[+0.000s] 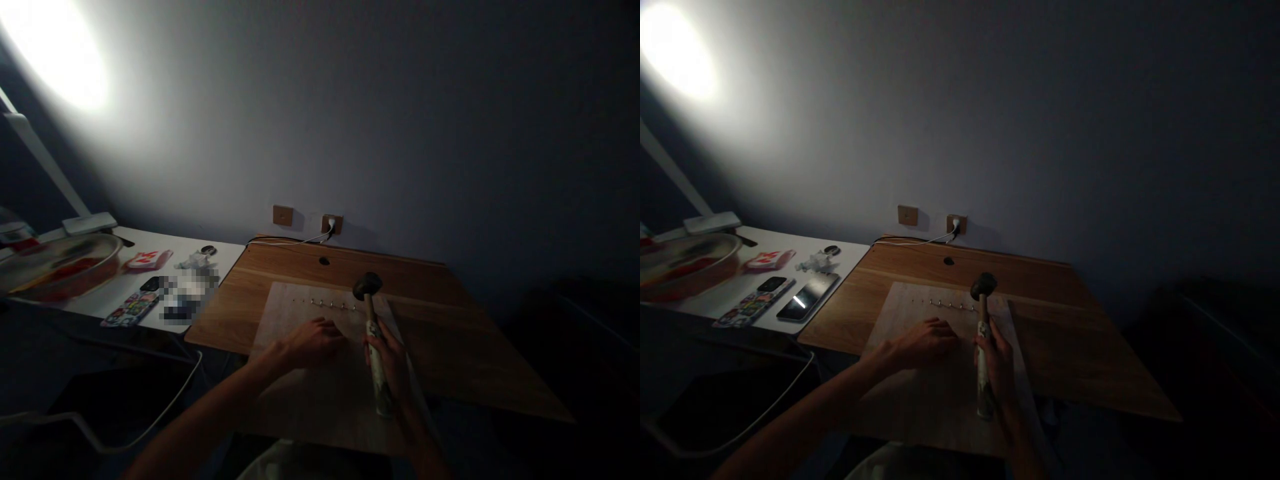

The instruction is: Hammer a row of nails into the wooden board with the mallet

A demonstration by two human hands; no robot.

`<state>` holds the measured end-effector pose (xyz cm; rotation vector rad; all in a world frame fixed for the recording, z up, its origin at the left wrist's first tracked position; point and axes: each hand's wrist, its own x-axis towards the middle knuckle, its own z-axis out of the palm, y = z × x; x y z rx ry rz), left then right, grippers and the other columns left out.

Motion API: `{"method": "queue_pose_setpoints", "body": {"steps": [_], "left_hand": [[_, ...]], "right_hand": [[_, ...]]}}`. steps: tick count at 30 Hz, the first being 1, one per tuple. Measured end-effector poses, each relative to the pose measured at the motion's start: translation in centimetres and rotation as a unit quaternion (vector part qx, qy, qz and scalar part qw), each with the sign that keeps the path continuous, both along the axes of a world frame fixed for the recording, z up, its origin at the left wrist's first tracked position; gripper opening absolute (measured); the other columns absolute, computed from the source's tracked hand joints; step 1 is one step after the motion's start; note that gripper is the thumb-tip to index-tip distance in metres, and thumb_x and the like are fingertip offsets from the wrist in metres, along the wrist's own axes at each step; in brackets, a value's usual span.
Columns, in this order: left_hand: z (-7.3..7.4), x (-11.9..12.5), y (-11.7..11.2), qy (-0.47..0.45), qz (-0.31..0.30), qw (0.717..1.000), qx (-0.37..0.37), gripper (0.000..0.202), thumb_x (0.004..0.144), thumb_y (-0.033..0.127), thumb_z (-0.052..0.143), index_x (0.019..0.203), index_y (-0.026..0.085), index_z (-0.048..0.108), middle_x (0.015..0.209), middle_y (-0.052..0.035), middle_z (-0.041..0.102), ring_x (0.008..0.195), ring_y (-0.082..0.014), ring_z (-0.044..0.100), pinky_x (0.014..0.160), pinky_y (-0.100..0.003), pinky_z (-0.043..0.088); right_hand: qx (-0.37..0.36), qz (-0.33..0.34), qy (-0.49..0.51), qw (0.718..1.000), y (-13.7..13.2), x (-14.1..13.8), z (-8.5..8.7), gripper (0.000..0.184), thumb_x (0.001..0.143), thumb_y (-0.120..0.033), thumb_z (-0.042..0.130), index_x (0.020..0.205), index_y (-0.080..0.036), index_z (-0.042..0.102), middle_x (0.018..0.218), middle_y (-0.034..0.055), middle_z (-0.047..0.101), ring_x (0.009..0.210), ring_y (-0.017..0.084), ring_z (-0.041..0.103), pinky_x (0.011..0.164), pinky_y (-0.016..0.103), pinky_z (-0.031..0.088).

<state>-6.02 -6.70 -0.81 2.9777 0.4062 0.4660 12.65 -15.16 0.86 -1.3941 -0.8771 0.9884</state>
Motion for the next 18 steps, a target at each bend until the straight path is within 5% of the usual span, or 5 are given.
{"method": "queue_pose_setpoints", "body": {"steps": [9, 13, 18], "left_hand": [[0.1, 0.7, -0.4, 0.051, 0.019, 0.994, 0.091, 0.013, 0.096, 0.021, 0.056, 0.104, 0.02, 0.066, 0.09, -0.0054, 0.068, 0.086, -0.0217, 0.062, 0.076, -0.035, 0.046], [-0.3, -1.1, 1.7, -0.031, 0.104, 0.994, -0.02, 0.014, 0.093, 0.015, 0.056, 0.097, 0.019, 0.07, 0.091, -0.0055, 0.069, 0.083, -0.0179, 0.064, 0.078, -0.029, 0.048], [-2.2, -4.4, 6.1, -0.188, 0.293, 0.923, -0.165, 0.024, 0.081, 0.004, 0.055, 0.091, 0.018, 0.073, 0.092, -0.0042, 0.074, 0.081, -0.0152, 0.067, 0.075, -0.024, 0.049]], "right_hand": [[0.019, 0.026, 0.011, 0.999, -0.1, -0.6, -1.7, 0.045, 0.072, -0.041, 0.07, 0.11, -0.018, 0.068, 0.071, -0.0025, 0.058, 0.051, 0.011, 0.047, 0.045, 0.023, 0.04], [0.0, 0.052, 0.035, 0.998, -0.2, -1.5, -1.9, 0.05, 0.073, -0.042, 0.07, 0.118, -0.019, 0.068, 0.07, -0.002, 0.059, 0.048, 0.01, 0.046, 0.041, 0.022, 0.035], [-0.016, 0.085, 0.001, 0.996, -0.2, -3.0, -1.6, 0.058, 0.073, -0.039, 0.071, 0.129, -0.021, 0.067, 0.076, 0.0014, 0.065, 0.055, 0.014, 0.052, 0.046, 0.025, 0.041]]}}
